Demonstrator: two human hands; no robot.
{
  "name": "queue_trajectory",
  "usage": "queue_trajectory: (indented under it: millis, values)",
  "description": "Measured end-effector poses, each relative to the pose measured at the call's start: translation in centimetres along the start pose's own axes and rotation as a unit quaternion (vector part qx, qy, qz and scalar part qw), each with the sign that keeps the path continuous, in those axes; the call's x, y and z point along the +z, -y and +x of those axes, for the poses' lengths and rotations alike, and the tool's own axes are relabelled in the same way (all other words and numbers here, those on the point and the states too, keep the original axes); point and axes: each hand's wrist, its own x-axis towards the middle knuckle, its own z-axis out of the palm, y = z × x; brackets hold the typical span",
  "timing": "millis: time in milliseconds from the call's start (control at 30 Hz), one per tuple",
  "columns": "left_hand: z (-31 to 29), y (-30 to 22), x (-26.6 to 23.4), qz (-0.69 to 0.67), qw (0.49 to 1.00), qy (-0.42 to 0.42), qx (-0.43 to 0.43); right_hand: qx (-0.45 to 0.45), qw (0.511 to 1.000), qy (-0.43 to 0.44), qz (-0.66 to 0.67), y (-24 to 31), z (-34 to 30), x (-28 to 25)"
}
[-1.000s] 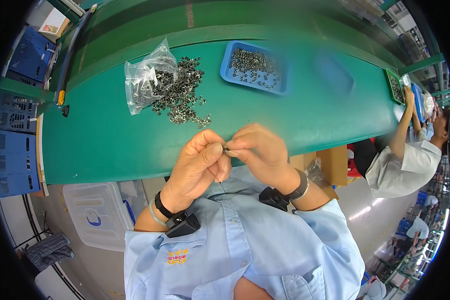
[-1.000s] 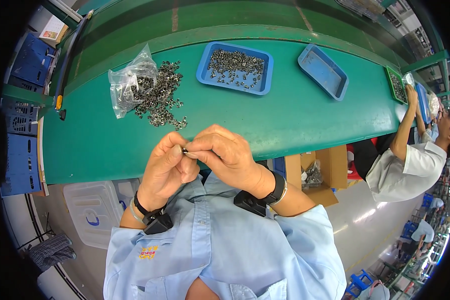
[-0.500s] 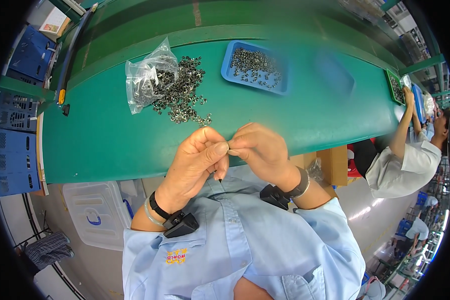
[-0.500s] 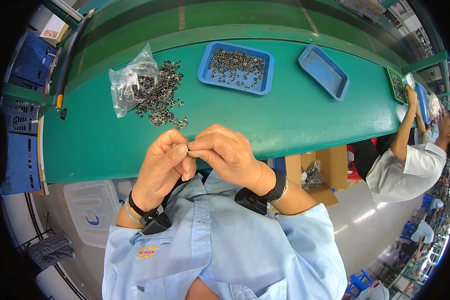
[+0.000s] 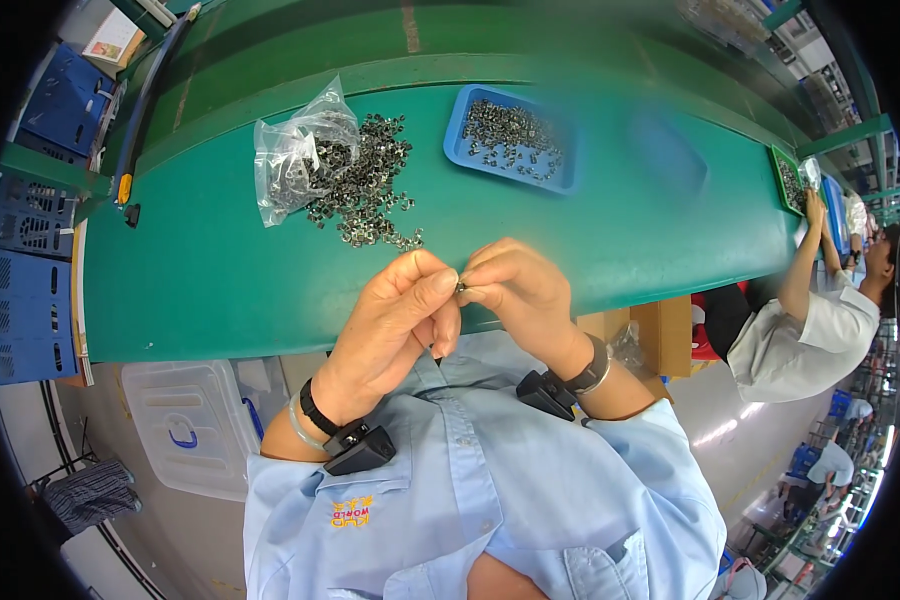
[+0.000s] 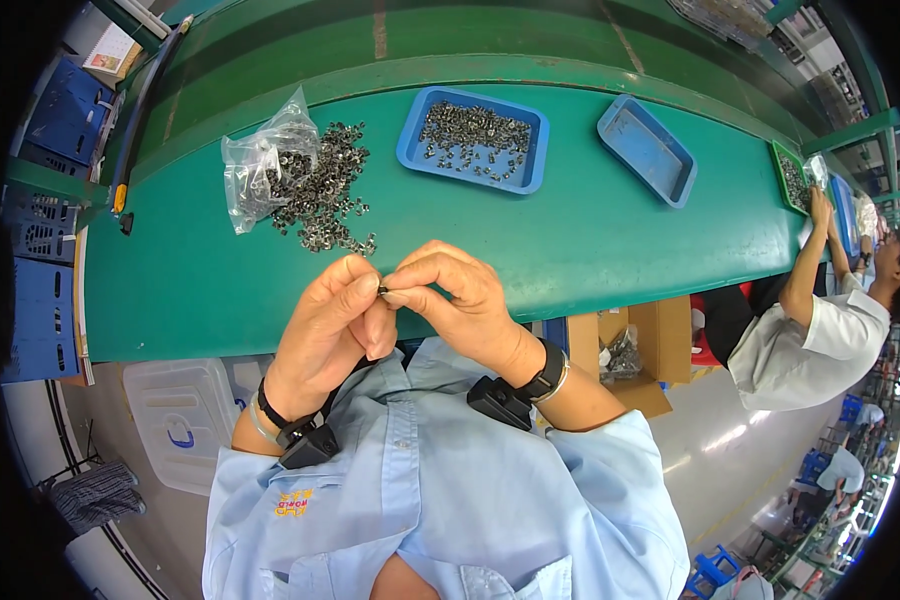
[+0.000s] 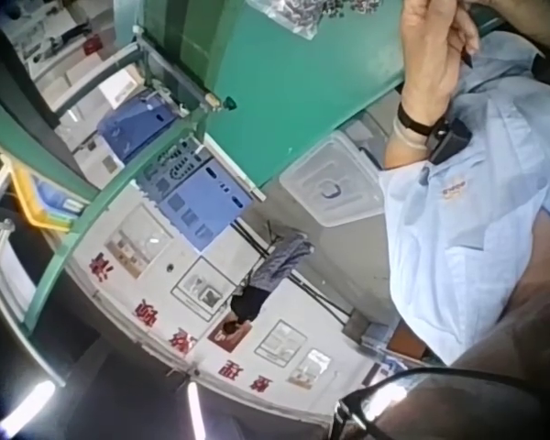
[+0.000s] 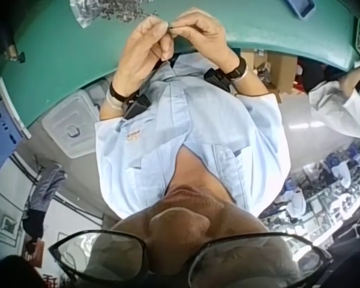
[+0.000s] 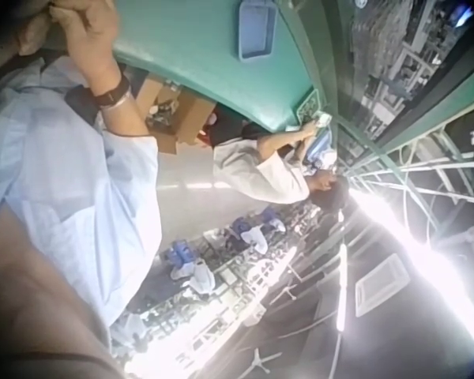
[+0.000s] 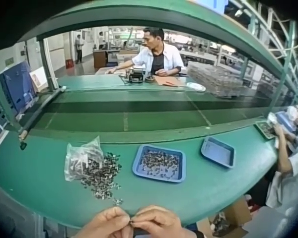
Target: The person picks up a small metal component from a pile and joins it with another piece by hand. After pressing the parts together, the person places the assembled unit into a blue tray and repeats the process.
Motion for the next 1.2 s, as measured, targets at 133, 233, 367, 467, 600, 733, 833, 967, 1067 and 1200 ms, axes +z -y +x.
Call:
queue_trajectory:
  millis: [133, 233, 367, 467, 600, 733, 833, 967, 1067, 1200]
  values:
    - [-0.1, -0.2, 0.3, 0.011, 1.000, -0.012, -0.003, 0.006, 1.000, -0.001, 0.008, -0.1, -0.2, 0.1]
    - [-0.3, 0.1, 0.6, 0.010, 0.999, -0.030, 0.022, 0.027, 0.999, -0.015, 0.022, -0.2, -0.3, 0.4]
    - [-0.5, 0.1, 0.6, 0.039, 0.997, -0.044, 0.041, 0.024, 0.999, -0.024, 0.015, -0.1, -0.2, 0.8]
    - [-0.4, -0.1, 0.2, 0.054, 0.996, -0.049, 0.049, 0.015, 0.999, -0.035, -0.018, 0.1, 0.1, 1.4]
    - [-0.2, -0.6, -0.3, 0.055, 0.995, -0.055, 0.056, -0.009, 0.997, -0.041, -0.069, 0.1, 1.0, 1.8]
    - [-0.5, -1.7, -1.7, 0.049, 0.993, -0.084, 0.067, -0.051, 0.977, -0.045, -0.201, -0.2, 4.1, 0.2]
    - [-1.6, -3.1, -4.5, 0.040, 0.990, -0.107, 0.089, 0.009, 0.968, -0.080, -0.239, -1.0, 7.3, -1.6]
    - [-3.0, -4.1, -9.6, 0.034, 0.980, -0.154, 0.119, 0.007, 0.928, -0.049, -0.370, -3.6, 10.0, -0.7]
    - [-3.9, -4.4, -11.9, 0.017, 0.981, -0.150, 0.126, -0.042, 0.907, 0.012, -0.420, -4.7, 10.9, 1.9]
    - [-4.4, -5.4, -13.7, 0.012, 0.984, -0.143, 0.107, -0.009, 0.915, 0.182, -0.360, -6.1, 12.4, 7.8]
